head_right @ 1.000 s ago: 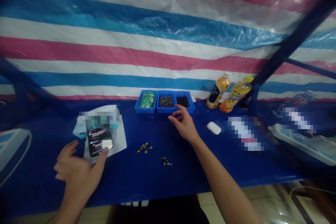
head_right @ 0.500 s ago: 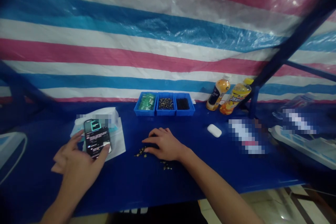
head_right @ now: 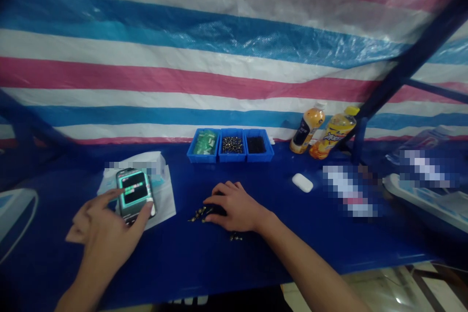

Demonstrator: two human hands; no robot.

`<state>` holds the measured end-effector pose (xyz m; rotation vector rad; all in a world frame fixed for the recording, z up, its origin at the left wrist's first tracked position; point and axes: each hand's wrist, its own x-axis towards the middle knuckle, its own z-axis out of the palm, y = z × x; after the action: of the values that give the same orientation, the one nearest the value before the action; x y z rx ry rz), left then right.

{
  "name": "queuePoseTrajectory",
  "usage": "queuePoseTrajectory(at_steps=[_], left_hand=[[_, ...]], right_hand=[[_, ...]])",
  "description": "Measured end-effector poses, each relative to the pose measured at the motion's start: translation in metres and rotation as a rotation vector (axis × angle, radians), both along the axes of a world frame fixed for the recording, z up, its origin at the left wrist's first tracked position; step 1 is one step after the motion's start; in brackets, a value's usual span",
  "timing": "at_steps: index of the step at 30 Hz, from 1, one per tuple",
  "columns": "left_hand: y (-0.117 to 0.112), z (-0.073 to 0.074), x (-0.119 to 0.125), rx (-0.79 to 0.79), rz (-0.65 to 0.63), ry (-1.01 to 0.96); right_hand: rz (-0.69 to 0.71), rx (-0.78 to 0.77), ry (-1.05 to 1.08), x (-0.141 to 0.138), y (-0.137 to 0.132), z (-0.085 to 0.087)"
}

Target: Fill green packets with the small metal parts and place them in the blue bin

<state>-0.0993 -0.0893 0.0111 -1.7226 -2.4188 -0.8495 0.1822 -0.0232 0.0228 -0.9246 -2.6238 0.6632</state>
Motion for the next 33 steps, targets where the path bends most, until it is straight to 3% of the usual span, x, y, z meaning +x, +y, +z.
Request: queuePoseTrajectory(at_steps=[3, 7, 13, 18, 22, 25, 29, 33], left_hand=[[0.008, 0.001, -0.006, 0.019, 0.022, 0.098], [0.019, 0.01, -0.01, 0.106, -0.048, 0.114], [0.015, 0.023, 0.027, 0.155, -0.256, 0.15], [0.02, 0.021, 0.061, 0.056, -0.648, 0.111], [0.038, 0.024, 0.08, -0.047, -0.812, 0.106], [0.054, 0.026, 0.093, -0.04, -0.916, 0.126], [0.07, 0.025, 0.102, 0.057, -0.972, 0.149], [0.071, 0.017, 0.099, 0.232, -0.91, 0.092]], right_hand=[[-0.021, 0.008, -0.024, 0.004, -0.001, -0.001], [-0.031, 0.014, -0.02, 0.005, 0.001, -0.002], [-0.068, -0.05, 0.042, 0.005, 0.006, 0.0], [-0.139, -0.169, 0.133, 0.013, 0.013, 0.004], [-0.19, -0.242, 0.237, 0.019, 0.017, 0.006], [-0.276, -0.298, 0.342, 0.019, 0.019, 0.004], [-0.369, -0.37, 0.497, 0.015, 0.02, 0.0], [-0.418, -0.424, 0.607, 0.01, 0.019, -0.002]])
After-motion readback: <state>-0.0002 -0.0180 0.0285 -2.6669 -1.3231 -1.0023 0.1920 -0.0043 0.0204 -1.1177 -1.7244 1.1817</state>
